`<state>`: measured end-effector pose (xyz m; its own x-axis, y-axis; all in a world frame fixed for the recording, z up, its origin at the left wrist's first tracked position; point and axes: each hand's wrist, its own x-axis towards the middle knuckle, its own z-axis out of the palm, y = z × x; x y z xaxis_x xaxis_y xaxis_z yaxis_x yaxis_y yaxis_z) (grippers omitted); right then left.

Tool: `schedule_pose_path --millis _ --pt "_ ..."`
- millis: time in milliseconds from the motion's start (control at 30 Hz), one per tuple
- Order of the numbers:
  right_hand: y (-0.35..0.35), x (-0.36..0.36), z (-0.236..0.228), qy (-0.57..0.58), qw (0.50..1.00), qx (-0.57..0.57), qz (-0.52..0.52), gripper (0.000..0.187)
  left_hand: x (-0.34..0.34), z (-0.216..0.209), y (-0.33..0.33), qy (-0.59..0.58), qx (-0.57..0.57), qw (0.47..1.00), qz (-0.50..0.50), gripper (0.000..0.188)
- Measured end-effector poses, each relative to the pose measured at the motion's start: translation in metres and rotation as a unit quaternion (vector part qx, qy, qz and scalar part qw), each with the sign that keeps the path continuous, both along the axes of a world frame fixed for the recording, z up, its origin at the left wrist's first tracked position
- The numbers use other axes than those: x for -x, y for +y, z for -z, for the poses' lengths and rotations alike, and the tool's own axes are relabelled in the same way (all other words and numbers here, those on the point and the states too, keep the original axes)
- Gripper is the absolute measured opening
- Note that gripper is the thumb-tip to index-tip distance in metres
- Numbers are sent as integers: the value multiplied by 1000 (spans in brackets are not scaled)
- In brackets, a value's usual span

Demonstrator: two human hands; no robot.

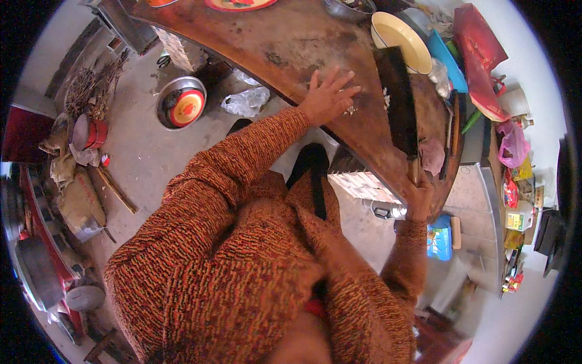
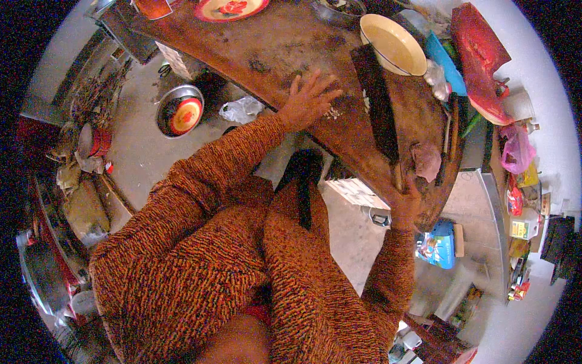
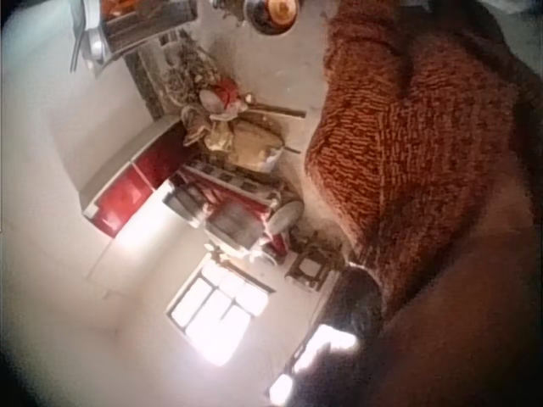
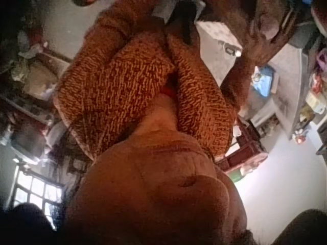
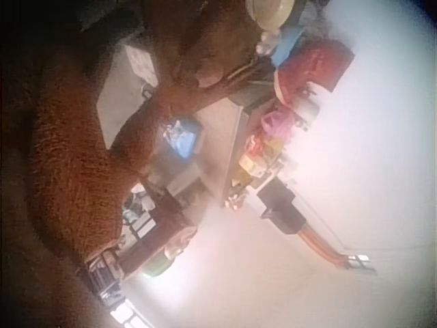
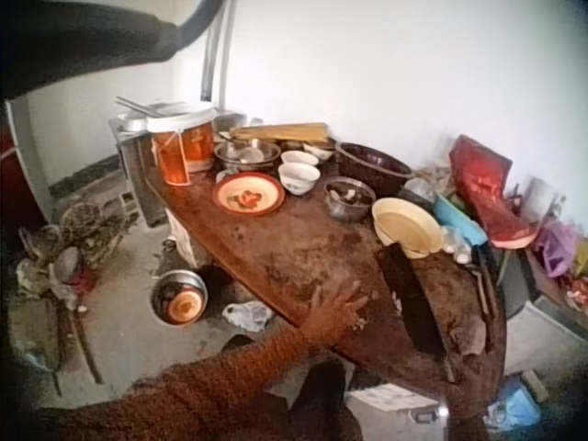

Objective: The person retrieves a clove of garlic from a bowl and places it on a wooden cutting board. Using a large cleaver, they repeatedly chop the garlic into small pieces. After chopping, the person gathers the minced garlic into a pile and wipes the cutting board surface with a cloth.

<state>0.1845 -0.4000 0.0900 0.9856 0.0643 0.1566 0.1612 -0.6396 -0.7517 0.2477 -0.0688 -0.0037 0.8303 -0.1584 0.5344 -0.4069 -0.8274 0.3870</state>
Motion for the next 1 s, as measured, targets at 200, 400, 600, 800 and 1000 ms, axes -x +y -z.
schedule_pose_path --millis 200,400,600,800,1000 --pt "76 18 -11 248 903 -348 -44 16 28 -18 -13 -47 67 996 21 51" --pt "92 18 6 348 824 -448 -17 13 38 -13 -9 -57 21 998 11 52" --pt "92 34 14 389 791 -472 -18 17 39 -19 -17 -63 -59 996 34 47" --pt "87 54 16 405 776 -483 -32 19 33 -20 -12 -30 -81 996 1 47" --pt "77 72 21 405 782 -474 -28 20 25 -6 -10 -23 -70 997 -28 46"
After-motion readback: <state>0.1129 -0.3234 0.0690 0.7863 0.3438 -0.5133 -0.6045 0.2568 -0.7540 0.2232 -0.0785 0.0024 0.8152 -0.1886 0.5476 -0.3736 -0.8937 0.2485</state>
